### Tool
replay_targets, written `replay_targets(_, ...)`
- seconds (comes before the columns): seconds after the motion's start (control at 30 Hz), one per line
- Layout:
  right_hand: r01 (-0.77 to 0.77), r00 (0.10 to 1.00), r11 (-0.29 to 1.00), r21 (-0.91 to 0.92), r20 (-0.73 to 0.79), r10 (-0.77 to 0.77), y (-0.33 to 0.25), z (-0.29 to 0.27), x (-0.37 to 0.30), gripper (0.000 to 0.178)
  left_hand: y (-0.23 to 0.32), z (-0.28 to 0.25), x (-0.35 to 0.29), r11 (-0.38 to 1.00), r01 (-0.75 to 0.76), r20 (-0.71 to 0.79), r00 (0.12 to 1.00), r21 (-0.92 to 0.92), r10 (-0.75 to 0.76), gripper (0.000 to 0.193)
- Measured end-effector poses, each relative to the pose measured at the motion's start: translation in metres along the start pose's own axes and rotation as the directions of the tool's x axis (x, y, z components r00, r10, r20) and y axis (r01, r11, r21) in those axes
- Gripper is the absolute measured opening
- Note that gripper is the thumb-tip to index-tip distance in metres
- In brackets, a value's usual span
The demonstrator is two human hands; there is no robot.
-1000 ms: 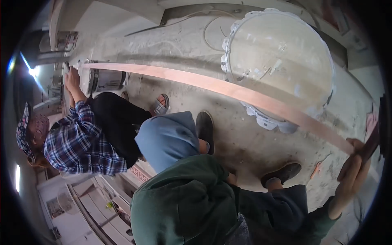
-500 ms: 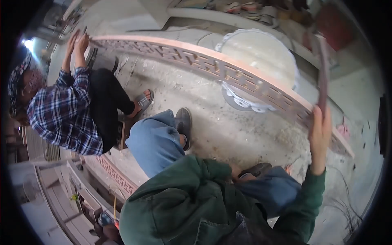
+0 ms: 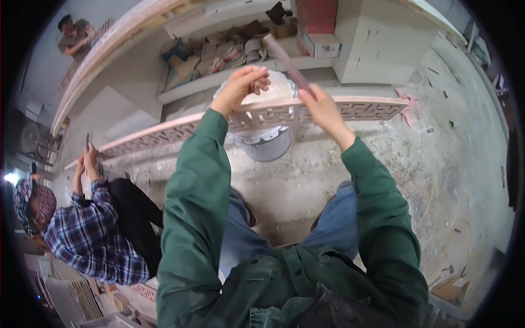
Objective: Sanding the detailed edges of a decorative wooden lattice panel using sandpaper.
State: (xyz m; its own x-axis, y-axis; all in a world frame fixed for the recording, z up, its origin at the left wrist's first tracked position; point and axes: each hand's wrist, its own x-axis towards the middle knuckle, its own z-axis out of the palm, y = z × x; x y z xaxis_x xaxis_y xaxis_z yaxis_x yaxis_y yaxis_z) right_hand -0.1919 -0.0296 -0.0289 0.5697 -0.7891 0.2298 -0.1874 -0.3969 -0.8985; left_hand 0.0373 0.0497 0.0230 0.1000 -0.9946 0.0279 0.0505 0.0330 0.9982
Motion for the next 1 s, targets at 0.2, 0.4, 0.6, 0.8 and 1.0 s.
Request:
replay_targets(0.2,0.203,0.979,0.961,-0.190,0.033,-0.200,-0.022,0.002,-0.013,0.029,-0.019,0.019,0.007,0.960,-0.074,0.051,0.995,-0.270,0.090,0.025)
replay_targets(0.4,-0.062,0.984,0.976,0.208,0.179,0.024,-0.032,-0.002,0.002,0.028,-0.020,0.016,0.018,0.954,-0.046,0.008,0.999,-0.297,0.050,0.017)
replay_targets(0.6,-0.334,0.929,0.781,0.527,0.326,0.177,-0.030,-0.007,0.013,0.026,-0.019,0.018,0.024,0.946,-0.039,0.014,0.999,-0.321,0.045,0.018)
replay_targets(0.8,-0.340,0.932,0.779,0.527,0.297,0.206,-0.027,0.003,0.016,0.026,-0.022,0.018,0.018,0.936,-0.102,0.006,0.994,-0.336,0.110,0.032)
replay_targets(1.0,-0.115,0.993,0.882,0.456,0.067,0.095,-0.032,0.007,0.016,0.021,-0.019,0.041,0.022,0.980,-0.026,-0.064,0.998,-0.199,0.013,0.031)
